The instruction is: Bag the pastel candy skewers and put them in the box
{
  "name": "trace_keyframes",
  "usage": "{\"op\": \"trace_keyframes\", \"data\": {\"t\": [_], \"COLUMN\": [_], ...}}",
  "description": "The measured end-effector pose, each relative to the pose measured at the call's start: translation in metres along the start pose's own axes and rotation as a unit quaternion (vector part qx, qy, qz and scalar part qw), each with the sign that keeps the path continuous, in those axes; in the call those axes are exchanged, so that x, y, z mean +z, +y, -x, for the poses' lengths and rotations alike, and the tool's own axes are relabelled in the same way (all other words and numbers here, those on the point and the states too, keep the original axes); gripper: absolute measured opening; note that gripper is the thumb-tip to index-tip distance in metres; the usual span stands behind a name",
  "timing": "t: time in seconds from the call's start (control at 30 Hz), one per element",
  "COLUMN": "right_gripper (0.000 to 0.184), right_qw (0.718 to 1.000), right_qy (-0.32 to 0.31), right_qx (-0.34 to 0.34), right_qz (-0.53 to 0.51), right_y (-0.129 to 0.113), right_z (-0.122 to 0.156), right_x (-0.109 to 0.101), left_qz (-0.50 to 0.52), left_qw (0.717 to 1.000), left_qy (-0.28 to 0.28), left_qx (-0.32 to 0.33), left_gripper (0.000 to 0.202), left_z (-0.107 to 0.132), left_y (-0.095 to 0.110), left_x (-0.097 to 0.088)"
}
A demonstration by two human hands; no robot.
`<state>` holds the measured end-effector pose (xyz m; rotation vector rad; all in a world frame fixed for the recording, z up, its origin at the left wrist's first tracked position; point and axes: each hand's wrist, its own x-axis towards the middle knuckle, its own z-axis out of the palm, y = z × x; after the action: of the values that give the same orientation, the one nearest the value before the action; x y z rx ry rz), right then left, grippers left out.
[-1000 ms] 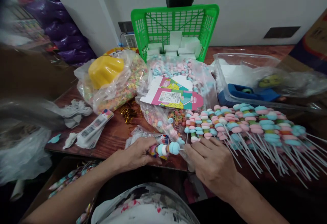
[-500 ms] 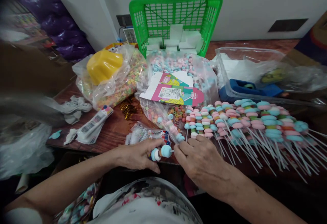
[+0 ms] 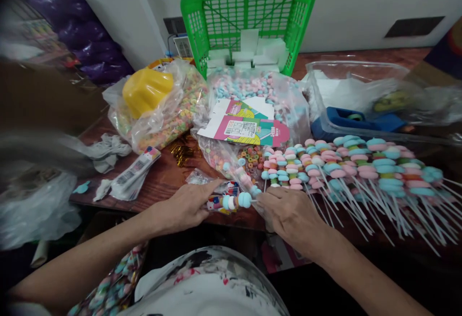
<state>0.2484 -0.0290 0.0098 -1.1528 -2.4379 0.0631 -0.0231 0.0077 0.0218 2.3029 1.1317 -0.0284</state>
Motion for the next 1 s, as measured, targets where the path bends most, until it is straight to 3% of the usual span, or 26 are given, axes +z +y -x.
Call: {"op": "trace_keyframes", "data": {"t": [0.13, 0.27, 0.4, 0.47, 0.53, 0.6, 0.73, 0.83, 1.0], "right_gripper": [0.023, 0.021, 0.023, 0.026, 0.027, 0.024, 0.027, 0.028, 0.028], "right_qw": [0.996, 0.981, 0.967, 0.963, 0.965, 0.974, 0.995, 0.994, 0.995], "right_qy": [0.065, 0.121, 0.105, 0.088, 0.073, 0.042, -0.063, -0.103, -0.072], "right_qx": [-0.062, -0.145, -0.211, -0.234, -0.239, -0.209, -0.050, -0.008, -0.073], "right_qz": [0.001, 0.051, 0.095, 0.096, 0.084, 0.072, 0.053, 0.027, 0.008], "right_y": [-0.001, 0.002, 0.012, 0.013, 0.009, 0.000, -0.017, -0.025, -0.037], "right_z": [-0.005, -0.006, -0.002, -0.001, -0.001, -0.002, -0.004, -0.007, -0.015], "right_x": [-0.001, -0.009, -0.017, -0.019, -0.019, -0.020, -0.017, -0.011, 0.011], "left_qz": [0.082, 0.167, 0.223, 0.237, 0.236, 0.221, 0.146, 0.082, 0.124], "left_qw": [0.995, 0.975, 0.941, 0.932, 0.939, 0.955, 0.984, 0.992, 0.984], "left_qy": [-0.016, -0.081, -0.187, -0.212, -0.187, -0.124, -0.015, -0.022, -0.060], "left_qx": [0.056, 0.123, 0.172, 0.176, 0.168, 0.151, 0.105, 0.089, 0.117], "left_gripper": [0.063, 0.064, 0.062, 0.062, 0.066, 0.073, 0.080, 0.082, 0.079], "left_z": [-0.003, -0.007, -0.008, -0.009, -0.011, -0.013, -0.013, -0.012, -0.017], "left_y": [0.005, 0.005, 0.007, 0.009, 0.011, 0.011, 0.013, 0.018, 0.028], "left_x": [0.002, 0.000, -0.002, -0.002, 0.000, 0.001, 0.003, 0.005, 0.015]}}
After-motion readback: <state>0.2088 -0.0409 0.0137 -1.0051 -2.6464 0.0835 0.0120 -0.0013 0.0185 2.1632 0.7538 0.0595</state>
